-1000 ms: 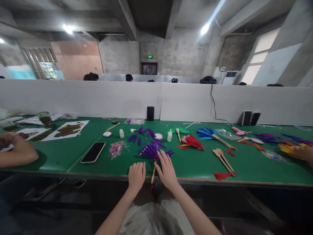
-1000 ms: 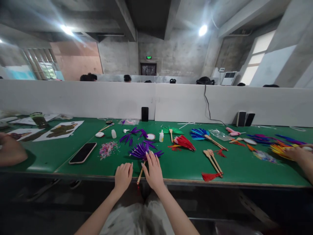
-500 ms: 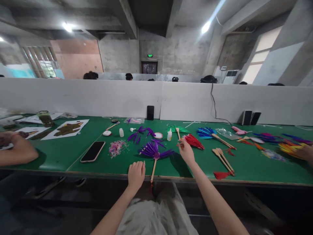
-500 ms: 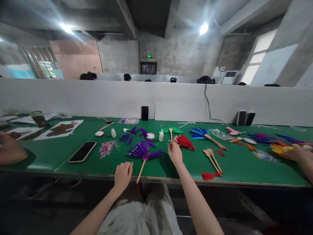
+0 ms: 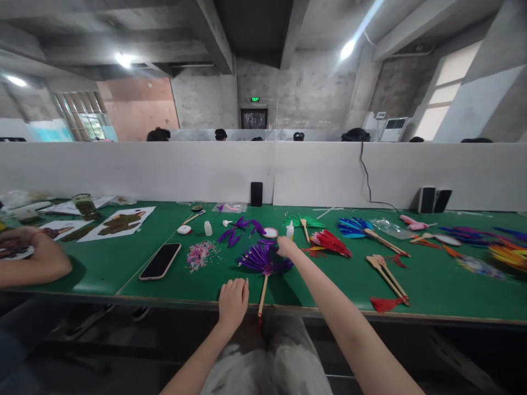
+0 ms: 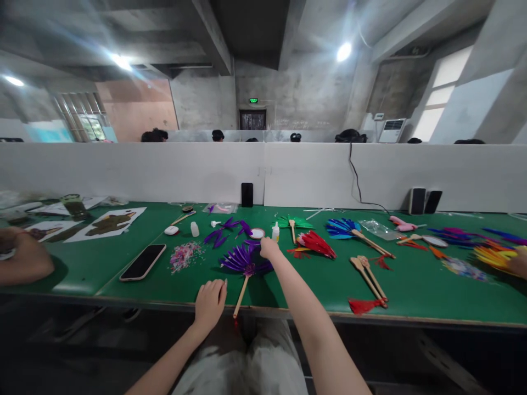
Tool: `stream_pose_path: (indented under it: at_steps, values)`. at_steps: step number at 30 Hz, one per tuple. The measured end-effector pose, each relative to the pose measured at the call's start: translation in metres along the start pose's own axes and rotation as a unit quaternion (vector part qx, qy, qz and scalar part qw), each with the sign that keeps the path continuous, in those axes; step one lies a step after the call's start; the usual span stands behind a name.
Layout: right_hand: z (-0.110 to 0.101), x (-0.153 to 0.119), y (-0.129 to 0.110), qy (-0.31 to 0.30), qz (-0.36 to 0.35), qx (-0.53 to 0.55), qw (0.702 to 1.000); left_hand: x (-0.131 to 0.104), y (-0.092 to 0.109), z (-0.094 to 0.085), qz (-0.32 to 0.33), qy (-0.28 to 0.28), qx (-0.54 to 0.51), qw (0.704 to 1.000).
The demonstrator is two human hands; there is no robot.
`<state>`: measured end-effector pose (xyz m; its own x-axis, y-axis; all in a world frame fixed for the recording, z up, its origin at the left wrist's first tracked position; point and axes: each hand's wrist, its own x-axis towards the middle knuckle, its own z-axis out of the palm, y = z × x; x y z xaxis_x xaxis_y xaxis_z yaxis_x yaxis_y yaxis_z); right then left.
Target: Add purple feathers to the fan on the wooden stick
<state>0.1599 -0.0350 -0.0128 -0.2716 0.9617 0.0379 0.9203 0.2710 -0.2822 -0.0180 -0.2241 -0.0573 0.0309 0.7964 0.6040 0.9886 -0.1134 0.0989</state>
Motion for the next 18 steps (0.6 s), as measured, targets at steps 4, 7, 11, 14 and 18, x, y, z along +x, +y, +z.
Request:
stream_pose_path:
  at_steps: [4, 7, 11, 14, 18]
  values:
    - [0.001, 0.004, -0.011, -0.026, 0.019, -0.016, 0.999, 0.0, 0.0, 0.0, 0.003, -0.005, 0.001, 1.0]
    - [-0.001, 0.0, -0.008, -0.033, 0.03, -0.019, 0.999, 0.0, -0.001, 0.0, 0.003, -0.008, -0.001, 1.0]
    - [-0.006, -0.005, 0.0, -0.03, 0.039, -0.011, 0.999, 0.0, -0.001, 0.0, 0.001, -0.008, -0.003, 1.0]
    - [-0.01, -0.006, 0.006, -0.024, 0.043, 0.0, 0.999, -0.001, -0.001, 0.0, -0.003, -0.011, -0.005, 1.0]
    - [-0.013, -0.005, 0.01, -0.031, 0.038, 0.011, 0.999, -0.001, 0.001, -0.001, -0.011, -0.021, -0.006, 1.0]
